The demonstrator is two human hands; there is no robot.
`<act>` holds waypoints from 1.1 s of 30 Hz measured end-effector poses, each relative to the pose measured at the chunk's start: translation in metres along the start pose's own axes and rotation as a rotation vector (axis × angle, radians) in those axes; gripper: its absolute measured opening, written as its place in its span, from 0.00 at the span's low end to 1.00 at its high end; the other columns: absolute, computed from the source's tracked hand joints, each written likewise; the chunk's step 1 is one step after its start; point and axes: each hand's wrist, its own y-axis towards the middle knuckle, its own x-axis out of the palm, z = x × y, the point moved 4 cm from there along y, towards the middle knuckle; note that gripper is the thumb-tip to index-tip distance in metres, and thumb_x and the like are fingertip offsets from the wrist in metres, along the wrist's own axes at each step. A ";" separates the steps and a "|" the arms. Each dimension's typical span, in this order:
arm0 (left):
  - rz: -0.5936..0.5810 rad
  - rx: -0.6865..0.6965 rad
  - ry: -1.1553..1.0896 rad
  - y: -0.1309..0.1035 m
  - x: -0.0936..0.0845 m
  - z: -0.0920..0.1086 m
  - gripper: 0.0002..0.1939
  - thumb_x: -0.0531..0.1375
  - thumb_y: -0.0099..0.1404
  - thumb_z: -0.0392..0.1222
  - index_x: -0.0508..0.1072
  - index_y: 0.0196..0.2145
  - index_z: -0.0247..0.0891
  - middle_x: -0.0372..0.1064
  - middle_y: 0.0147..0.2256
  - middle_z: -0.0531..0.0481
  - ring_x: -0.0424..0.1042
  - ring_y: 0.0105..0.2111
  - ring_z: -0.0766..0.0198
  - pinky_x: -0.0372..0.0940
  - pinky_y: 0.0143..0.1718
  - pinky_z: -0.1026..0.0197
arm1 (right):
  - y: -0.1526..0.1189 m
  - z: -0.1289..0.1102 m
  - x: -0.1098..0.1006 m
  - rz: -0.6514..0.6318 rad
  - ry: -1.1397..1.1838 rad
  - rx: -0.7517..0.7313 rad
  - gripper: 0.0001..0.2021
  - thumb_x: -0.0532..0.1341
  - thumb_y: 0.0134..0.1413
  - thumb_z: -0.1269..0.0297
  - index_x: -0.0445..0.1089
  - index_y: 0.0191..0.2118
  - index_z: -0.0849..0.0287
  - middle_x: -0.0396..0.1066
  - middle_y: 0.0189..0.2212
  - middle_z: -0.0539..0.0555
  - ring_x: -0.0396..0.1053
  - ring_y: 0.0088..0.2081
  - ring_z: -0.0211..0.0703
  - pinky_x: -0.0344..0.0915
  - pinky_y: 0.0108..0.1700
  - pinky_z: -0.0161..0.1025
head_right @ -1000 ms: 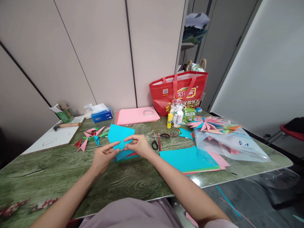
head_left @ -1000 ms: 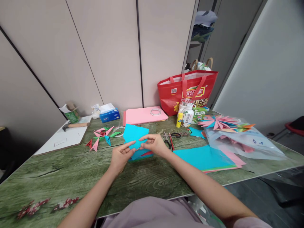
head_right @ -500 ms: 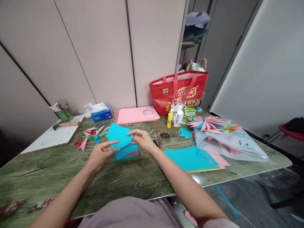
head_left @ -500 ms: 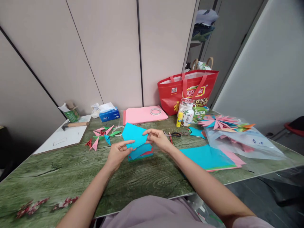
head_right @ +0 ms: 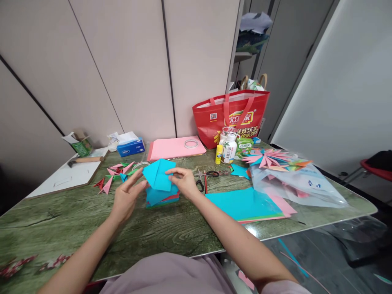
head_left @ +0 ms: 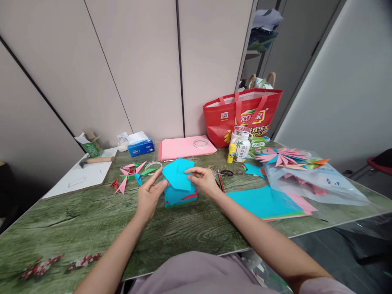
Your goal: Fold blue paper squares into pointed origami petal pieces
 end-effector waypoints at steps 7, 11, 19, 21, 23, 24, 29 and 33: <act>-0.089 -0.112 0.006 -0.005 0.004 -0.014 0.26 0.62 0.51 0.41 0.67 0.49 0.36 0.63 0.16 0.59 0.58 0.17 0.74 0.60 0.23 0.70 | -0.010 -0.008 0.010 0.043 -0.261 -0.166 0.08 0.59 0.40 0.70 0.74 0.29 0.60 0.70 0.26 0.52 0.63 0.28 0.38 0.62 0.32 0.35; -0.049 -0.118 -0.078 -0.001 -0.001 -0.014 0.24 0.63 0.49 0.40 0.70 0.45 0.33 0.60 0.16 0.58 0.57 0.17 0.74 0.55 0.19 0.71 | -0.013 -0.011 0.018 -0.085 -0.223 -0.090 0.11 0.55 0.43 0.71 0.74 0.31 0.59 0.69 0.28 0.51 0.64 0.23 0.34 0.64 0.27 0.33; -0.029 -0.156 -0.172 0.002 -0.001 -0.006 0.22 0.65 0.44 0.39 0.73 0.40 0.35 0.69 0.31 0.48 0.64 0.26 0.69 0.60 0.26 0.68 | -0.018 -0.007 0.025 -0.384 -0.110 -0.011 0.12 0.58 0.39 0.71 0.72 0.35 0.57 0.68 0.33 0.50 0.68 0.25 0.33 0.68 0.27 0.32; -0.057 -0.158 -0.175 0.001 0.001 -0.005 0.24 0.66 0.44 0.38 0.72 0.42 0.35 0.68 0.31 0.49 0.64 0.26 0.69 0.60 0.26 0.67 | -0.018 -0.002 0.025 -0.414 -0.135 -0.020 0.11 0.62 0.39 0.67 0.72 0.34 0.59 0.68 0.29 0.49 0.67 0.24 0.33 0.68 0.28 0.32; -0.071 -0.159 -0.177 0.000 0.002 -0.004 0.24 0.66 0.44 0.38 0.72 0.42 0.35 0.67 0.30 0.50 0.63 0.24 0.70 0.58 0.24 0.68 | -0.018 0.000 0.024 -0.427 -0.153 -0.027 0.12 0.64 0.37 0.64 0.73 0.33 0.60 0.68 0.24 0.49 0.67 0.23 0.35 0.68 0.27 0.33; -0.072 -0.157 -0.173 -0.001 0.002 -0.004 0.24 0.65 0.44 0.38 0.71 0.42 0.35 0.66 0.28 0.51 0.62 0.23 0.71 0.57 0.23 0.69 | -0.017 0.001 0.024 -0.430 -0.160 -0.030 0.13 0.64 0.36 0.62 0.73 0.32 0.61 0.68 0.22 0.49 0.67 0.23 0.35 0.68 0.27 0.33; -0.089 -0.122 -0.067 -0.001 0.002 -0.007 0.25 0.64 0.46 0.39 0.70 0.45 0.34 0.54 0.18 0.59 0.52 0.16 0.76 0.49 0.17 0.71 | -0.016 -0.003 0.025 -0.380 -0.190 -0.020 0.12 0.66 0.34 0.59 0.73 0.27 0.62 0.68 0.17 0.48 0.63 0.18 0.33 0.62 0.21 0.30; -0.123 -0.094 0.009 -0.003 0.005 -0.007 0.24 0.63 0.48 0.40 0.70 0.44 0.34 0.49 0.16 0.61 0.48 0.15 0.76 0.45 0.16 0.71 | -0.015 -0.001 0.023 -0.204 -0.189 0.011 0.11 0.65 0.35 0.58 0.72 0.23 0.62 0.69 0.19 0.49 0.63 0.19 0.33 0.61 0.21 0.30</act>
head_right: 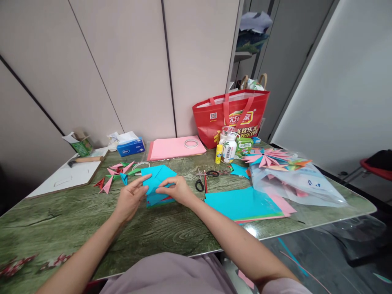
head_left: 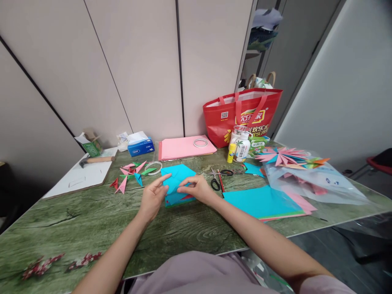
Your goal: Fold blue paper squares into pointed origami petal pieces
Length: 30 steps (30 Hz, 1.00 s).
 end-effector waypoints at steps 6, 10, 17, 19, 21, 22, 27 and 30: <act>-0.013 -0.063 -0.058 -0.003 0.004 -0.002 0.25 0.64 0.48 0.41 0.69 0.45 0.33 0.62 0.21 0.56 0.57 0.19 0.74 0.57 0.22 0.70 | -0.002 0.005 0.001 0.143 0.058 0.083 0.13 0.66 0.33 0.56 0.69 0.25 0.61 0.68 0.16 0.49 0.67 0.19 0.39 0.61 0.19 0.32; -0.025 -0.083 -0.078 -0.006 0.008 0.001 0.26 0.64 0.48 0.40 0.69 0.45 0.33 0.66 0.24 0.53 0.62 0.22 0.71 0.62 0.27 0.66 | -0.003 0.000 -0.001 0.197 0.057 0.067 0.13 0.66 0.33 0.57 0.67 0.25 0.60 0.66 0.13 0.47 0.68 0.19 0.40 0.60 0.17 0.31; -0.012 -0.062 -0.093 -0.007 0.011 0.003 0.27 0.66 0.44 0.38 0.70 0.44 0.33 0.67 0.21 0.53 0.62 0.20 0.71 0.59 0.22 0.69 | -0.004 0.000 0.000 0.209 0.011 0.057 0.13 0.65 0.35 0.58 0.66 0.26 0.60 0.65 0.11 0.46 0.66 0.16 0.37 0.53 0.14 0.29; -0.002 -0.057 -0.069 -0.006 0.010 0.001 0.27 0.66 0.45 0.38 0.69 0.45 0.32 0.65 0.20 0.55 0.60 0.18 0.73 0.58 0.21 0.69 | -0.005 -0.001 0.000 0.211 0.006 0.047 0.13 0.65 0.36 0.58 0.66 0.28 0.60 0.65 0.11 0.45 0.64 0.15 0.36 0.52 0.14 0.28; -0.007 -0.055 -0.050 -0.006 0.009 -0.002 0.27 0.65 0.46 0.39 0.69 0.46 0.32 0.62 0.17 0.57 0.57 0.17 0.75 0.56 0.19 0.71 | -0.005 -0.002 0.000 0.213 0.001 0.034 0.12 0.65 0.36 0.59 0.65 0.27 0.59 0.65 0.12 0.46 0.63 0.15 0.35 0.51 0.14 0.28; -0.011 -0.055 -0.043 -0.006 0.009 -0.003 0.27 0.65 0.46 0.39 0.69 0.46 0.32 0.59 0.16 0.58 0.56 0.16 0.75 0.56 0.19 0.71 | -0.005 -0.002 0.000 0.212 -0.002 0.029 0.12 0.64 0.37 0.59 0.65 0.27 0.59 0.65 0.12 0.46 0.62 0.14 0.35 0.51 0.14 0.28; -0.002 -0.087 -0.094 -0.004 0.007 -0.007 0.25 0.64 0.47 0.41 0.70 0.45 0.36 0.64 0.22 0.56 0.61 0.21 0.72 0.64 0.29 0.64 | -0.005 -0.002 0.000 0.206 -0.008 0.030 0.11 0.64 0.37 0.59 0.67 0.25 0.60 0.67 0.13 0.48 0.61 0.14 0.34 0.51 0.15 0.28; 0.011 -0.092 -0.168 -0.004 0.007 -0.006 0.22 0.62 0.49 0.43 0.71 0.43 0.36 0.66 0.24 0.54 0.62 0.23 0.71 0.65 0.34 0.60 | -0.005 -0.001 -0.001 0.212 -0.009 0.034 0.11 0.64 0.37 0.59 0.67 0.25 0.61 0.66 0.13 0.48 0.60 0.14 0.33 0.51 0.15 0.29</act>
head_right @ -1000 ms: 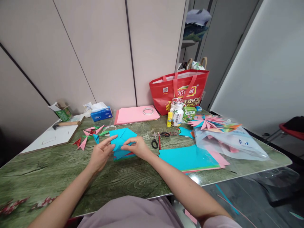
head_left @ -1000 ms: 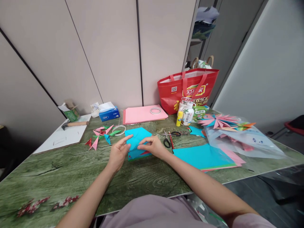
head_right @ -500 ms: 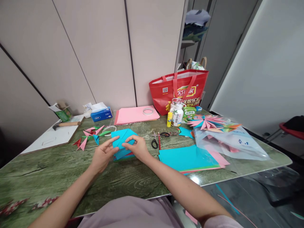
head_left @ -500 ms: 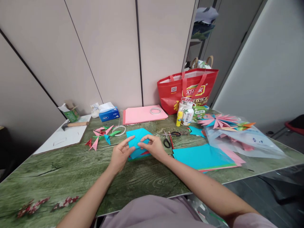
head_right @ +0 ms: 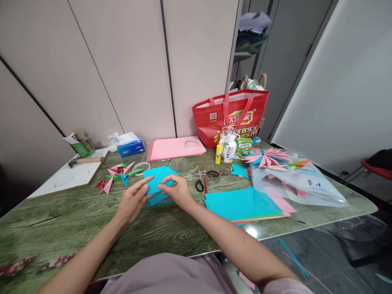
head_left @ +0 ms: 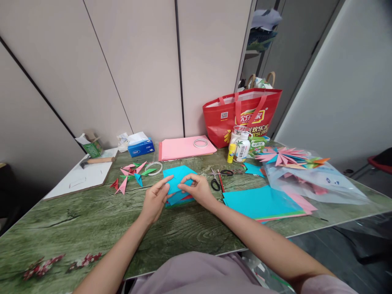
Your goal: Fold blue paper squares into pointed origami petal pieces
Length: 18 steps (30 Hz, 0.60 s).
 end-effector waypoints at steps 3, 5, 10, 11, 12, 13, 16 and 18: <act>-0.010 -0.006 0.031 -0.001 0.002 0.002 0.25 0.64 0.47 0.40 0.70 0.44 0.35 0.68 0.24 0.53 0.65 0.25 0.69 0.64 0.33 0.61 | 0.000 0.000 0.000 0.001 0.013 -0.009 0.11 0.65 0.36 0.59 0.67 0.25 0.61 0.66 0.13 0.48 0.60 0.14 0.33 0.51 0.15 0.28; -0.025 -0.003 0.047 -0.002 0.004 0.004 0.28 0.66 0.44 0.38 0.70 0.45 0.35 0.70 0.28 0.50 0.68 0.28 0.66 0.64 0.32 0.62 | 0.000 0.001 0.000 -0.003 0.019 -0.012 0.11 0.65 0.37 0.59 0.67 0.25 0.61 0.67 0.14 0.48 0.60 0.14 0.33 0.51 0.15 0.28; -0.025 0.022 0.072 -0.003 0.004 0.005 0.28 0.66 0.44 0.37 0.69 0.45 0.33 0.69 0.22 0.53 0.67 0.24 0.68 0.63 0.27 0.66 | 0.000 0.001 0.002 -0.014 0.029 -0.019 0.11 0.64 0.37 0.58 0.67 0.24 0.61 0.67 0.15 0.48 0.59 0.14 0.32 0.52 0.15 0.29; -0.026 0.025 0.074 -0.003 0.004 0.004 0.28 0.66 0.44 0.37 0.69 0.46 0.33 0.68 0.21 0.53 0.67 0.23 0.68 0.63 0.26 0.66 | 0.000 0.001 0.002 -0.018 0.039 -0.018 0.11 0.64 0.37 0.58 0.67 0.24 0.61 0.67 0.15 0.48 0.60 0.14 0.32 0.53 0.15 0.29; -0.031 0.026 0.075 -0.002 0.004 0.004 0.28 0.66 0.44 0.37 0.69 0.46 0.33 0.68 0.21 0.54 0.66 0.22 0.69 0.63 0.26 0.67 | 0.000 0.000 0.002 -0.022 0.047 -0.014 0.11 0.64 0.37 0.58 0.68 0.24 0.61 0.67 0.15 0.48 0.61 0.15 0.33 0.54 0.16 0.29; -0.034 0.030 0.075 -0.002 0.003 0.003 0.28 0.66 0.45 0.37 0.69 0.46 0.33 0.68 0.21 0.54 0.66 0.22 0.69 0.63 0.26 0.67 | 0.000 0.000 0.002 -0.024 0.053 -0.010 0.11 0.64 0.37 0.57 0.68 0.24 0.61 0.67 0.16 0.48 0.61 0.15 0.33 0.54 0.16 0.29; -0.047 0.036 0.082 -0.001 0.002 0.001 0.28 0.65 0.45 0.37 0.68 0.46 0.33 0.69 0.23 0.52 0.67 0.24 0.68 0.63 0.27 0.66 | 0.000 -0.001 0.002 -0.034 0.043 0.002 0.12 0.64 0.36 0.58 0.68 0.24 0.61 0.66 0.15 0.48 0.60 0.15 0.32 0.54 0.16 0.29; -0.061 0.036 0.086 0.000 0.001 -0.001 0.28 0.65 0.47 0.38 0.67 0.47 0.33 0.71 0.26 0.50 0.68 0.26 0.67 0.64 0.28 0.65 | -0.001 -0.001 0.002 -0.042 0.038 0.012 0.12 0.66 0.33 0.59 0.68 0.25 0.62 0.65 0.16 0.47 0.58 0.15 0.31 0.55 0.15 0.29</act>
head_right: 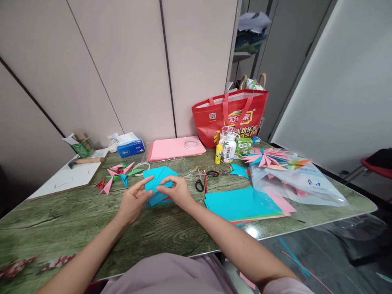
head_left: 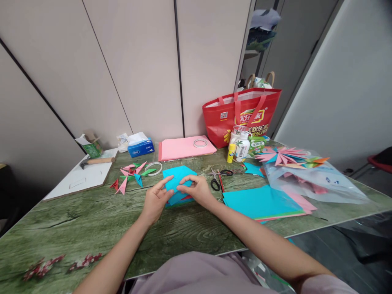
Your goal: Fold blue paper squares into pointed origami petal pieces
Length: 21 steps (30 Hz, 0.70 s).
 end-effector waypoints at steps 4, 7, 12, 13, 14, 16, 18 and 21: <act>-0.030 0.009 0.003 0.001 -0.001 -0.004 0.29 0.64 0.48 0.38 0.64 0.49 0.33 0.72 0.30 0.48 0.69 0.29 0.66 0.64 0.31 0.64 | -0.003 0.004 0.004 -0.041 0.074 0.068 0.15 0.67 0.30 0.60 0.65 0.27 0.60 0.62 0.18 0.45 0.58 0.15 0.31 0.59 0.15 0.30; -0.019 0.009 0.010 0.001 -0.001 -0.004 0.30 0.64 0.48 0.38 0.64 0.49 0.32 0.72 0.29 0.49 0.69 0.27 0.67 0.64 0.30 0.64 | -0.003 0.007 0.006 -0.063 0.085 0.093 0.14 0.65 0.33 0.61 0.64 0.29 0.59 0.61 0.17 0.44 0.61 0.16 0.33 0.61 0.16 0.31; -0.008 -0.020 0.000 0.001 0.000 -0.002 0.31 0.65 0.46 0.39 0.64 0.49 0.32 0.73 0.30 0.47 0.70 0.29 0.65 0.64 0.31 0.63 | 0.000 0.007 0.004 -0.022 -0.006 0.036 0.09 0.62 0.35 0.65 0.65 0.28 0.59 0.64 0.18 0.45 0.63 0.19 0.34 0.60 0.18 0.29; -0.010 -0.027 -0.007 0.001 0.000 -0.002 0.32 0.65 0.46 0.40 0.64 0.50 0.32 0.73 0.30 0.47 0.70 0.29 0.64 0.65 0.31 0.62 | 0.001 0.007 0.003 -0.008 -0.028 0.021 0.08 0.62 0.35 0.66 0.66 0.28 0.59 0.64 0.18 0.45 0.63 0.19 0.34 0.59 0.18 0.29; -0.010 -0.032 -0.014 0.001 0.000 -0.002 0.32 0.65 0.46 0.40 0.63 0.50 0.32 0.73 0.31 0.46 0.70 0.30 0.63 0.65 0.32 0.62 | 0.002 0.008 0.002 0.005 -0.046 0.008 0.08 0.61 0.34 0.68 0.66 0.27 0.59 0.64 0.18 0.45 0.63 0.19 0.33 0.58 0.18 0.29; 0.000 -0.031 -0.024 0.001 0.000 -0.001 0.33 0.65 0.46 0.40 0.63 0.50 0.32 0.73 0.31 0.45 0.71 0.31 0.62 0.65 0.33 0.61 | 0.004 0.010 0.001 0.014 -0.050 -0.003 0.08 0.61 0.34 0.69 0.66 0.27 0.59 0.64 0.18 0.45 0.63 0.19 0.33 0.57 0.18 0.29; 0.013 -0.024 -0.031 0.001 -0.001 0.001 0.33 0.66 0.45 0.40 0.64 0.49 0.32 0.73 0.31 0.46 0.71 0.31 0.62 0.65 0.34 0.61 | 0.006 0.013 0.001 -0.008 0.005 0.012 0.08 0.60 0.34 0.69 0.66 0.28 0.60 0.64 0.18 0.45 0.64 0.20 0.34 0.58 0.19 0.29; 0.032 -0.009 -0.032 0.002 -0.002 0.003 0.33 0.67 0.43 0.40 0.65 0.48 0.32 0.73 0.30 0.48 0.70 0.30 0.64 0.65 0.33 0.63 | 0.007 0.014 0.003 -0.069 0.128 0.062 0.10 0.59 0.36 0.69 0.65 0.31 0.60 0.63 0.19 0.46 0.68 0.22 0.37 0.60 0.20 0.29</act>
